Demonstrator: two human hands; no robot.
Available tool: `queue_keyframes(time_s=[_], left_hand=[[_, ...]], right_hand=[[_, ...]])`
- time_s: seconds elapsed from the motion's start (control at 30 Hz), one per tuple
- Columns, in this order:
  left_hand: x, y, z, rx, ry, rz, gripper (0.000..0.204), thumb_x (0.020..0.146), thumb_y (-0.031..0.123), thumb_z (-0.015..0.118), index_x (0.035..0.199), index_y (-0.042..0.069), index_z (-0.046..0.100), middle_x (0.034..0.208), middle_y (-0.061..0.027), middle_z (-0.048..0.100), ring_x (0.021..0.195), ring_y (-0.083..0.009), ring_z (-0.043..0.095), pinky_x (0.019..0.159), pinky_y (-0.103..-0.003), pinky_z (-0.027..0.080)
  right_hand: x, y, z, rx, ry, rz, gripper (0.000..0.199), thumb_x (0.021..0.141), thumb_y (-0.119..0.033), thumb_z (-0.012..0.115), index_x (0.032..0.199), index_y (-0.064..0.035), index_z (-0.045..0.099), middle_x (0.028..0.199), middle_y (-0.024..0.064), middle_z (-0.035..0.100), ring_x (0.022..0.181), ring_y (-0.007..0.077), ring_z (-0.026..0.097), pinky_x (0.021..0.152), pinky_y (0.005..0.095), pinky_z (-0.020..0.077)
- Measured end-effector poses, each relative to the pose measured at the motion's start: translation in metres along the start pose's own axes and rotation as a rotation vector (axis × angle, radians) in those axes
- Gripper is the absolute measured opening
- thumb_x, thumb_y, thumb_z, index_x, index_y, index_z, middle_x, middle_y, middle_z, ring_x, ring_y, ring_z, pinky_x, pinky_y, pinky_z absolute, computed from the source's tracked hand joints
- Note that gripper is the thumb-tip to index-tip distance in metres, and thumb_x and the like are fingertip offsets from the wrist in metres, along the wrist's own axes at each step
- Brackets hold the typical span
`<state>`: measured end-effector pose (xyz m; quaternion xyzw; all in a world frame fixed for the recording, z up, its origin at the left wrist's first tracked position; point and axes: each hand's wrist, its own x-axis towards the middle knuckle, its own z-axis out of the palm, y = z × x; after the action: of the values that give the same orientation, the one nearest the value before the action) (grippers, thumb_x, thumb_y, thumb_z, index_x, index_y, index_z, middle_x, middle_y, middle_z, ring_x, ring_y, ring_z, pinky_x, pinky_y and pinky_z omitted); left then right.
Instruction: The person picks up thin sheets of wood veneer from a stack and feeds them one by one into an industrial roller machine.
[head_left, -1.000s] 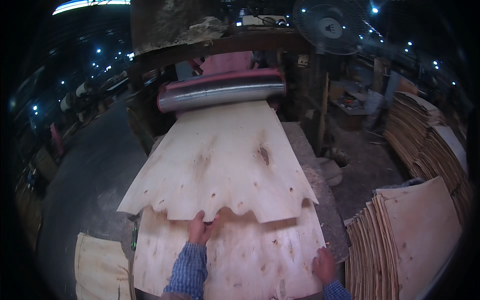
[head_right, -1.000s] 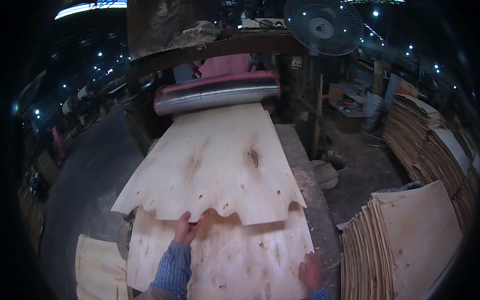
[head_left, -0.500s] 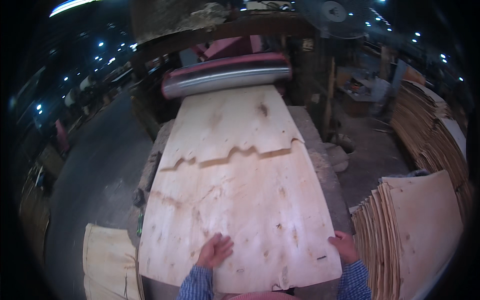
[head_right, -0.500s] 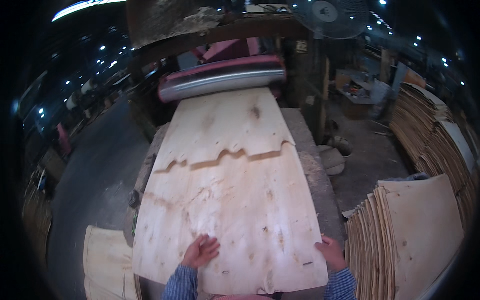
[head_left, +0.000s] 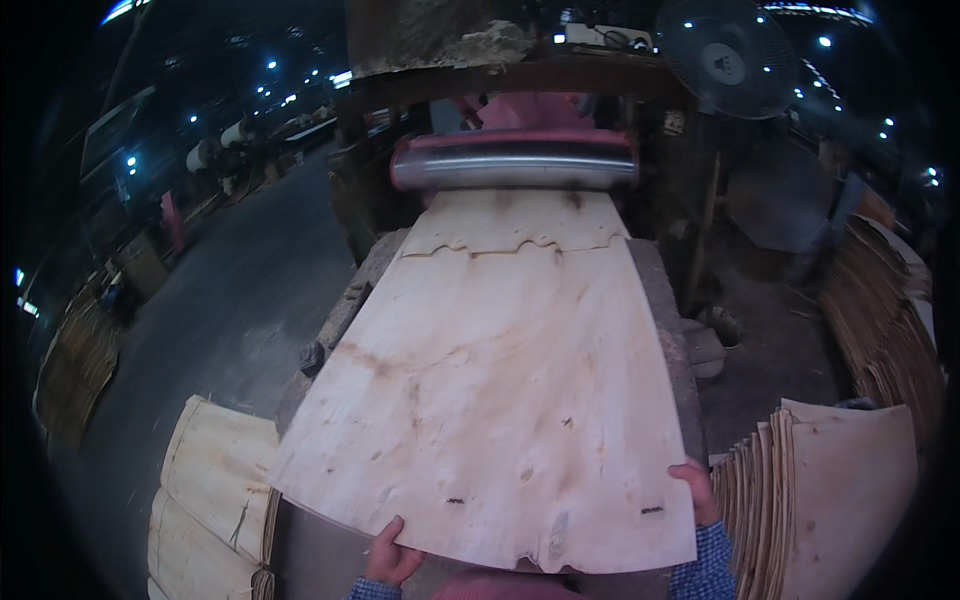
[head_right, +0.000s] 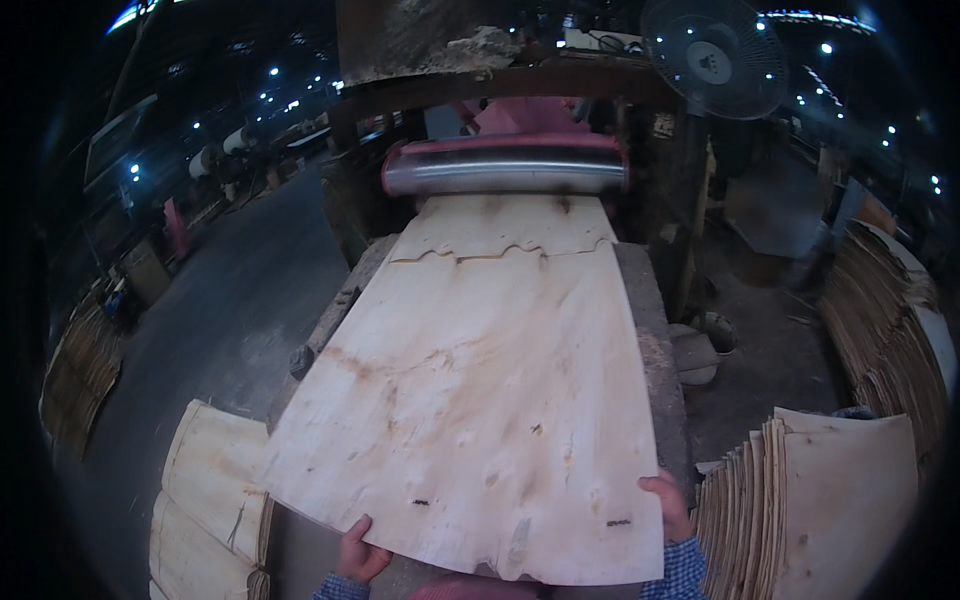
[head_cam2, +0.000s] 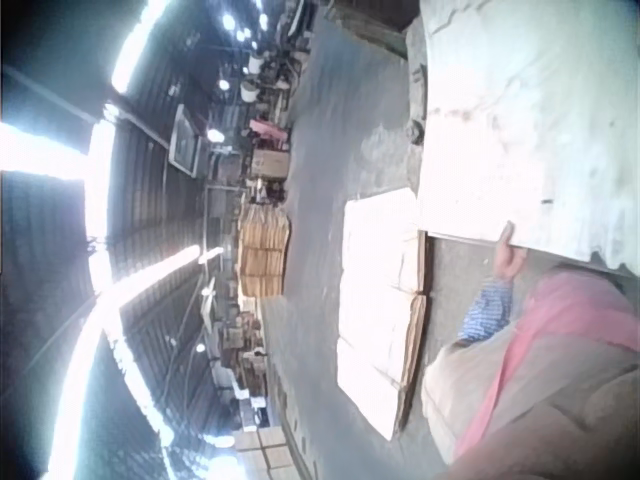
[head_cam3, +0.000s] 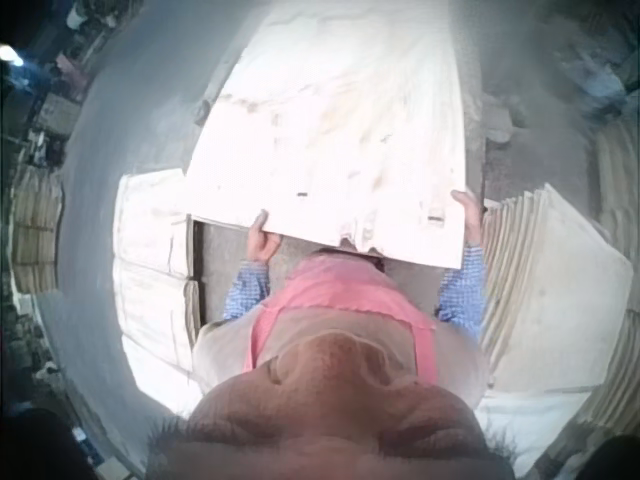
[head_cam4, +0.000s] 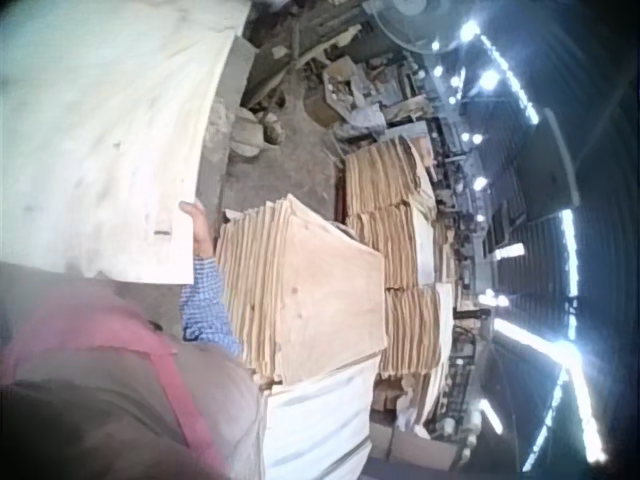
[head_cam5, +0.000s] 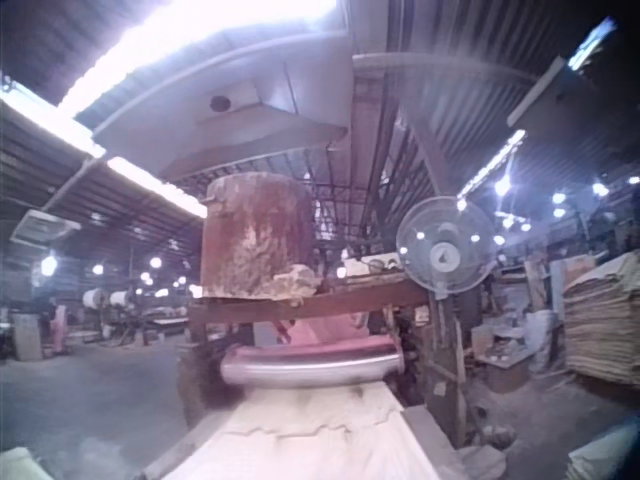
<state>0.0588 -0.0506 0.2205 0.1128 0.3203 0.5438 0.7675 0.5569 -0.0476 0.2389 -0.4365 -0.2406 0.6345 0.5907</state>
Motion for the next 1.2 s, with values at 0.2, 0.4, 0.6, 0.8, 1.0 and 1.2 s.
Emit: queue_keyframes(time_s=[0.2, 0.4, 0.6, 0.8, 1.0, 1.2], left_hand=[[-0.002, 0.001, 0.007, 0.204, 0.093, -0.069, 0.05, 0.096, 0.017, 0.043, 0.141, 0.0, 0.031, 0.142, -0.0187, 0.042, 0.13, -0.0341, 0.044, 0.109, -0.048, 0.036], [-0.019, -0.019, -0.035, 0.087, 0.206, -0.033, 0.045, 0.096, 0.013, 0.048, 0.138, 0.0, 0.039, 0.134, -0.0165, 0.052, 0.122, -0.0293, 0.052, 0.099, -0.042, 0.047], [0.041, 0.012, 0.011, 0.024, 0.096, -0.01, 0.046, 0.094, 0.012, 0.042, 0.136, -0.006, 0.035, 0.137, -0.0204, 0.047, 0.126, -0.0325, 0.048, 0.108, -0.045, 0.039], [0.12, 0.036, 0.114, 0.04, 0.059, 0.072, 0.034, 0.092, 0.01, 0.048, 0.123, -0.004, 0.047, 0.122, -0.0162, 0.057, 0.114, -0.0289, 0.056, 0.097, -0.041, 0.048], [0.257, 0.036, 0.088, 0.239, 0.096, 0.088, 0.024, 0.094, 0.015, 0.051, 0.114, 0.003, 0.054, 0.108, -0.0107, 0.063, 0.095, -0.0236, 0.063, 0.073, -0.035, 0.054], [0.373, 0.022, 0.065, 0.214, 0.13, -0.014, 0.03, 0.096, 0.021, 0.053, 0.116, -0.001, 0.053, 0.107, -0.0105, 0.062, 0.093, -0.0243, 0.063, 0.075, -0.034, 0.053]], right_hand=[[0.009, 0.025, -0.015, 0.05, 0.003, 0.037, 0.052, 0.081, -0.005, 0.05, 0.132, 0.0042, 0.047, 0.122, 0.0184, 0.059, 0.107, 0.0284, 0.061, 0.094, 0.0373, 0.0482], [-0.032, -0.039, 0.039, -0.041, 0.049, -0.031, 0.052, 0.081, -0.005, 0.05, 0.132, 0.0044, 0.047, 0.119, 0.0162, 0.061, 0.106, 0.0251, 0.062, 0.092, 0.0345, 0.0491], [0.038, -0.047, 0.026, 0.071, 0.006, -0.05, 0.048, 0.087, -0.018, 0.053, 0.13, 0.0033, 0.049, 0.118, 0.0139, 0.063, 0.106, 0.024, 0.062, 0.091, 0.0326, 0.0498], [0.056, 0.011, -0.001, 0.315, 0.178, -0.362, 0.044, 0.093, -0.039, 0.05, 0.121, -0.0057, 0.059, 0.112, 0.0098, 0.066, 0.1, 0.0249, 0.064, 0.089, 0.0407, 0.0511], [0.0, 0.103, 0.009, -1.412, 0.506, -0.419, 0.039, 0.082, -0.013, 0.062, 0.117, 0.002, 0.058, 0.123, 0.0244, 0.057, 0.116, 0.0383, 0.054, 0.101, 0.0435, 0.042], [-0.028, 0.11, 0.011, -1.485, 0.639, -0.336, 0.04, 0.079, -0.01, 0.061, 0.116, 0.0043, 0.055, 0.121, 0.0269, 0.057, 0.111, 0.0405, 0.056, 0.096, 0.0447, 0.0447]])
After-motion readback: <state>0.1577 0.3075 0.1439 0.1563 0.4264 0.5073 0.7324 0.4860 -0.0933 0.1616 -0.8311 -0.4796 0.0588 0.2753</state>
